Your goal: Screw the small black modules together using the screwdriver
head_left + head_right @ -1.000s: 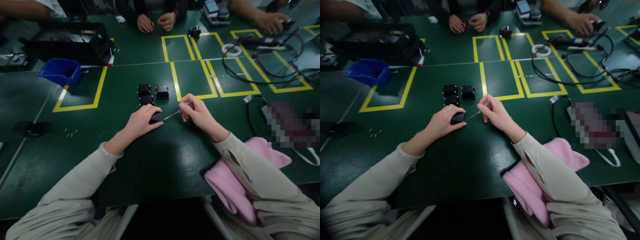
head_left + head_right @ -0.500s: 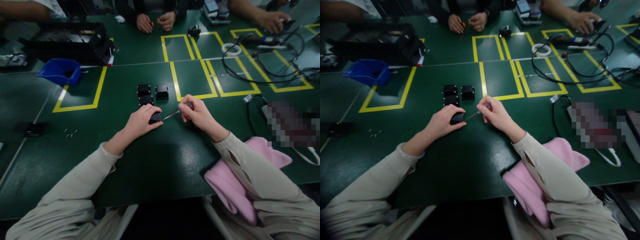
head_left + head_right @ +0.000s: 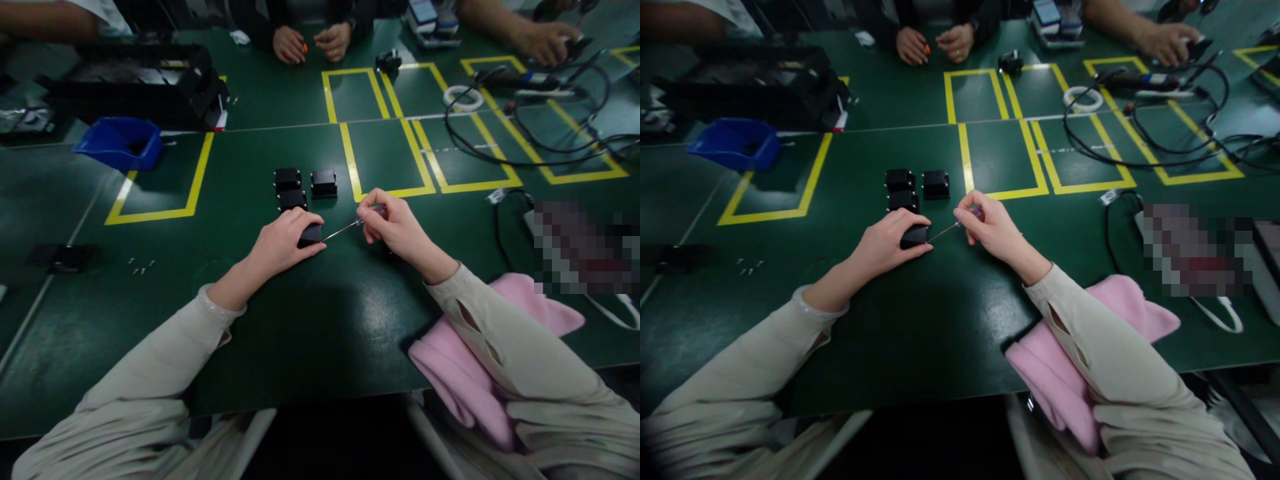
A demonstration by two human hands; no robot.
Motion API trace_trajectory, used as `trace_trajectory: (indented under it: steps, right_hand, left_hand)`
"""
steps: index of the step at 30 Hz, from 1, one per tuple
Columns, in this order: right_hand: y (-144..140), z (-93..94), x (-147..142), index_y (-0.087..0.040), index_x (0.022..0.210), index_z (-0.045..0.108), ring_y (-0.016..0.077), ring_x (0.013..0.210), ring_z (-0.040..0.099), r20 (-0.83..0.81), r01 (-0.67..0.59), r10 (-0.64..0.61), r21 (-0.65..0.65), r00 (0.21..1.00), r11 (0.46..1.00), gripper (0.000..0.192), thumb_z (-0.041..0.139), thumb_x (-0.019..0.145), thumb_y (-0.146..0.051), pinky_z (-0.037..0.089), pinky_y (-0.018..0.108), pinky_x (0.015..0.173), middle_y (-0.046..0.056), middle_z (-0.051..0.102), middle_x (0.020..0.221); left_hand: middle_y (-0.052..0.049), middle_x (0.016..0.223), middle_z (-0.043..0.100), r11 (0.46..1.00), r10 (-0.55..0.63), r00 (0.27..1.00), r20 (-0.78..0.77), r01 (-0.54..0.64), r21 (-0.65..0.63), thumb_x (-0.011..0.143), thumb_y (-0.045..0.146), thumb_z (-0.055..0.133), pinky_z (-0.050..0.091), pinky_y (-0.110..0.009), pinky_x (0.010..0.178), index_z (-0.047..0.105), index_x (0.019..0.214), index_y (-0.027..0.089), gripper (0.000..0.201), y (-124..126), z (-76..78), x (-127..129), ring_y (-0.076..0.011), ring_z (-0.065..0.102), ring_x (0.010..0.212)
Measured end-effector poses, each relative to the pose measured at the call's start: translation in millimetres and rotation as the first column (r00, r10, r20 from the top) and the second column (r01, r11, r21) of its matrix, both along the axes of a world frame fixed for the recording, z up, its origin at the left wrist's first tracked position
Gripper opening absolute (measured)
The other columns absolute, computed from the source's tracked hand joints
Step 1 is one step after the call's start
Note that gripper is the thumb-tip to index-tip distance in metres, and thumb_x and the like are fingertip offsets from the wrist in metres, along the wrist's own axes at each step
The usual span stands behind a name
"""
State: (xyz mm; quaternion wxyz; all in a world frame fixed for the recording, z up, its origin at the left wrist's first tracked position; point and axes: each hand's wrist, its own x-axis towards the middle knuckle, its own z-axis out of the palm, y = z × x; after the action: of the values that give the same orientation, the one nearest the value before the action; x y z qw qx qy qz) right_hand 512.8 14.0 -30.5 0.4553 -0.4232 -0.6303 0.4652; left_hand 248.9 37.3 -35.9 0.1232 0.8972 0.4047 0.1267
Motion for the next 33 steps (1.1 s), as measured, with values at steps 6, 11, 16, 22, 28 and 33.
trace_trajectory:
  steps: [6,11,16,22,28,33]
  right_hand:
    - [-0.1,-0.6,-0.2,-0.023,0.096,0.052,0.0093,0.046,0.057,-0.044,-0.007,0.008,0.01,0.999,1.0,0.023,0.072,0.098,-0.035,0.042,0.021,0.049,-0.01,0.055,0.056]
    - [-0.3,0.0,0.3,-0.023,0.094,0.053,0.0095,0.046,0.057,-0.027,-0.007,0.007,0.003,1.0,1.0,0.023,0.071,0.099,-0.035,0.043,0.022,0.05,-0.01,0.055,0.056]
    - [0.4,-0.9,0.9,-0.023,0.09,0.052,0.0095,0.042,0.053,-0.01,0.001,-0.001,0.0,1.0,1.0,0.037,0.072,0.1,-0.052,0.039,0.022,0.046,-0.012,0.046,0.049]
    - [0.3,-0.4,0.5,-0.023,0.091,0.053,0.0098,0.044,0.056,-0.021,-0.004,0.004,0.004,1.0,1.0,0.041,0.075,0.098,-0.057,0.042,0.022,0.049,-0.011,0.052,0.052]
    - [-0.5,1.4,1.4,-0.022,0.093,0.054,0.0098,0.047,0.057,0.004,-0.019,0.019,0.027,1.0,0.999,0.023,0.072,0.099,-0.035,0.041,0.023,0.05,-0.009,0.056,0.057]
    - [-0.9,1.1,2.0,-0.022,0.096,0.055,0.0096,0.049,0.059,0.015,-0.009,0.008,0.035,1.0,0.999,0.018,0.072,0.094,-0.026,0.043,0.024,0.051,-0.009,0.059,0.063]
  left_hand:
    - [-0.011,0.13,0.069,1.0,-0.005,1.0,-0.005,0.005,0.005,0.097,0.042,0.074,0.058,-0.043,0.09,0.062,0.133,0.021,0.044,0.3,0.1,-0.2,-0.0327,0.067,0.12]
    - [-0.012,0.13,0.069,1.0,-0.008,1.0,-0.002,0.008,0.01,0.097,0.042,0.074,0.058,-0.043,0.089,0.062,0.133,0.02,0.044,0.3,0.6,-0.7,-0.0329,0.067,0.12]
    - [-0.011,0.13,0.069,1.0,-0.005,1.0,0.001,0.005,-0.006,0.098,0.043,0.073,0.058,-0.043,0.091,0.062,0.133,0.021,0.043,0.1,1.8,-0.6,-0.0321,0.067,0.119]
    - [-0.011,0.13,0.069,1.0,-0.009,1.0,0.007,0.009,-0.003,0.098,0.043,0.072,0.058,-0.042,0.091,0.061,0.132,0.021,0.042,-0.3,1.6,-0.9,-0.0317,0.066,0.119]
    - [-0.011,0.129,0.069,1.0,-0.008,1.0,0.007,0.008,0.003,0.097,0.044,0.073,0.057,-0.043,0.091,0.061,0.132,0.021,0.043,0.2,0.4,-1.0,-0.032,0.067,0.119]
    - [-0.012,0.13,0.069,1.0,-0.009,1.0,0.003,0.009,-0.002,0.098,0.043,0.073,0.057,-0.043,0.09,0.061,0.132,0.021,0.042,-0.2,1.8,-0.1,-0.0322,0.067,0.12]
